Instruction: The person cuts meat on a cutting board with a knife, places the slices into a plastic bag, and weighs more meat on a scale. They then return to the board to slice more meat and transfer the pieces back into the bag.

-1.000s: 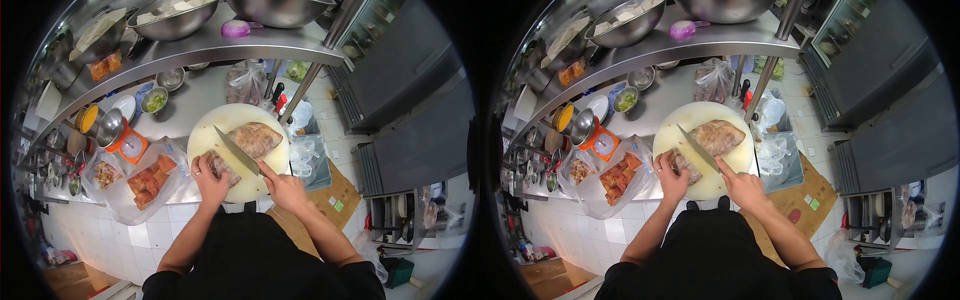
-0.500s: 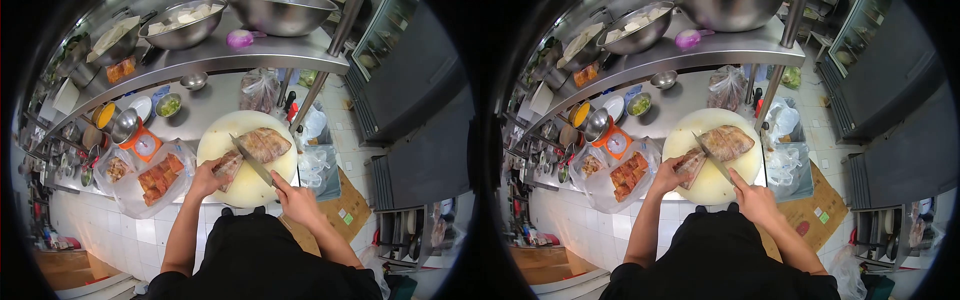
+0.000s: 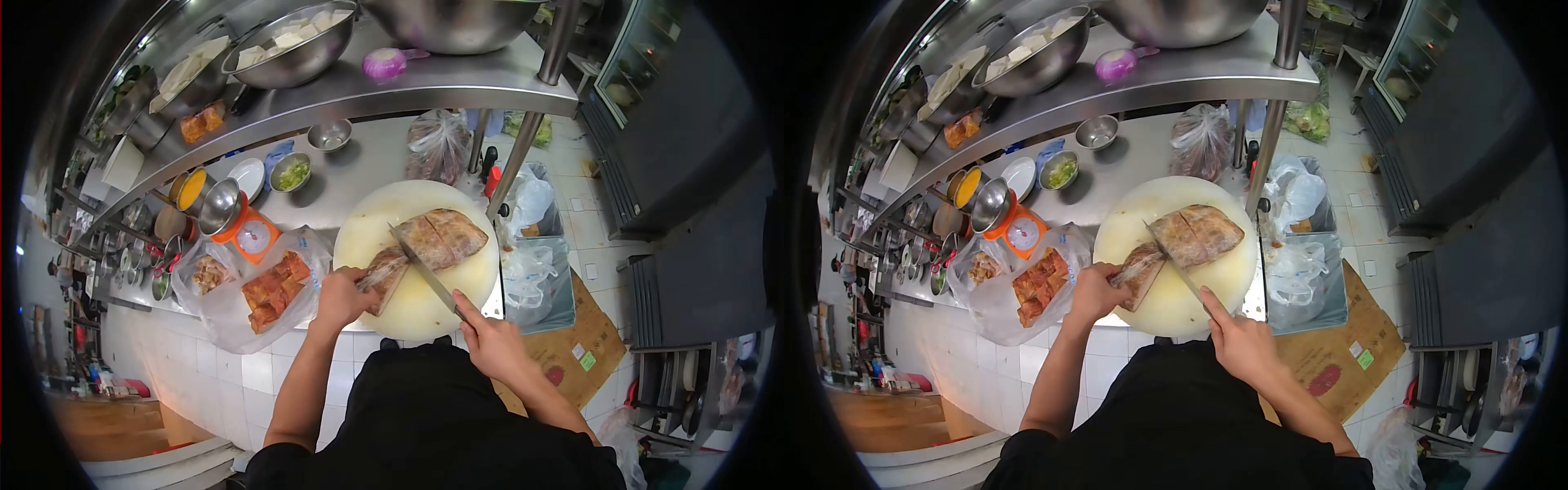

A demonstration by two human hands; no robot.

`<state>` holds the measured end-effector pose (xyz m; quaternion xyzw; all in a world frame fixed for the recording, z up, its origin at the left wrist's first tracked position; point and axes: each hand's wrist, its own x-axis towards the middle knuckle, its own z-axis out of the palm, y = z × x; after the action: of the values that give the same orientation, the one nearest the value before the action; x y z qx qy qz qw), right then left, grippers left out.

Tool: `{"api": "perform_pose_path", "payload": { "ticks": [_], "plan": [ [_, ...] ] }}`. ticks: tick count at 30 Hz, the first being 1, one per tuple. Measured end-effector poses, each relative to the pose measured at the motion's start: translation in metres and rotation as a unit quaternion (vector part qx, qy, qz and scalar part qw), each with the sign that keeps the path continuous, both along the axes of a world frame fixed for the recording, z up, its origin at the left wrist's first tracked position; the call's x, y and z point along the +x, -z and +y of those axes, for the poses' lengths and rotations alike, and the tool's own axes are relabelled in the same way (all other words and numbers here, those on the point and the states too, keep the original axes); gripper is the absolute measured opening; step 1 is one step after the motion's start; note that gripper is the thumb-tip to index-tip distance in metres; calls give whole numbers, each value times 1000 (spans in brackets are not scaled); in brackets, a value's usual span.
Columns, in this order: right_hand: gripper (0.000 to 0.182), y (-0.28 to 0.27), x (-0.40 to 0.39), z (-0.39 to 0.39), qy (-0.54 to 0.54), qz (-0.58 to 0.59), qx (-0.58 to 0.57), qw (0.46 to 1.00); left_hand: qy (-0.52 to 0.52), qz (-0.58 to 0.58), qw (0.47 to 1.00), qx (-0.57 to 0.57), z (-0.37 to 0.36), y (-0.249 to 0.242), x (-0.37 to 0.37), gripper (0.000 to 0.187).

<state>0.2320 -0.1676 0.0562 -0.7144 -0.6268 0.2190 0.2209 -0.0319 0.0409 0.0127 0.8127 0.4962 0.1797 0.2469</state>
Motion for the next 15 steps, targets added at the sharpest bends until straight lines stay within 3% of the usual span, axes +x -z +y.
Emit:
{"api": "perform_pose_path", "payload": {
  "ticks": [5, 8, 11, 13, 14, 15],
  "plan": [
    [69, 16, 4, -9, -10, -9, 46, 999, -8, -2, 999, 38, 9, 21, -4, 41],
    [70, 19, 4, -10, -8, -5, 53, 999, -42, 1, 998, -37, 14, 23, -6, 33],
    [68, 18, 9, -12, -1, 20, 62, 998, -92, -74, 986, -119, 13, 30, -8, 21],
    [66, 14, 15, -14, -1, 67, 40, 997, -143, -250, 924, -251, 24, 61, -19, 10],
    [66, 15, 17, -15, 3, 67, 43, 997, -139, -249, 925, -250, 25, 70, -22, 10],
    [66, 16, 19, -17, 6, 74, 47, 996, -151, -316, 891, -288, 24, 71, -22, 7]
  ]
}}
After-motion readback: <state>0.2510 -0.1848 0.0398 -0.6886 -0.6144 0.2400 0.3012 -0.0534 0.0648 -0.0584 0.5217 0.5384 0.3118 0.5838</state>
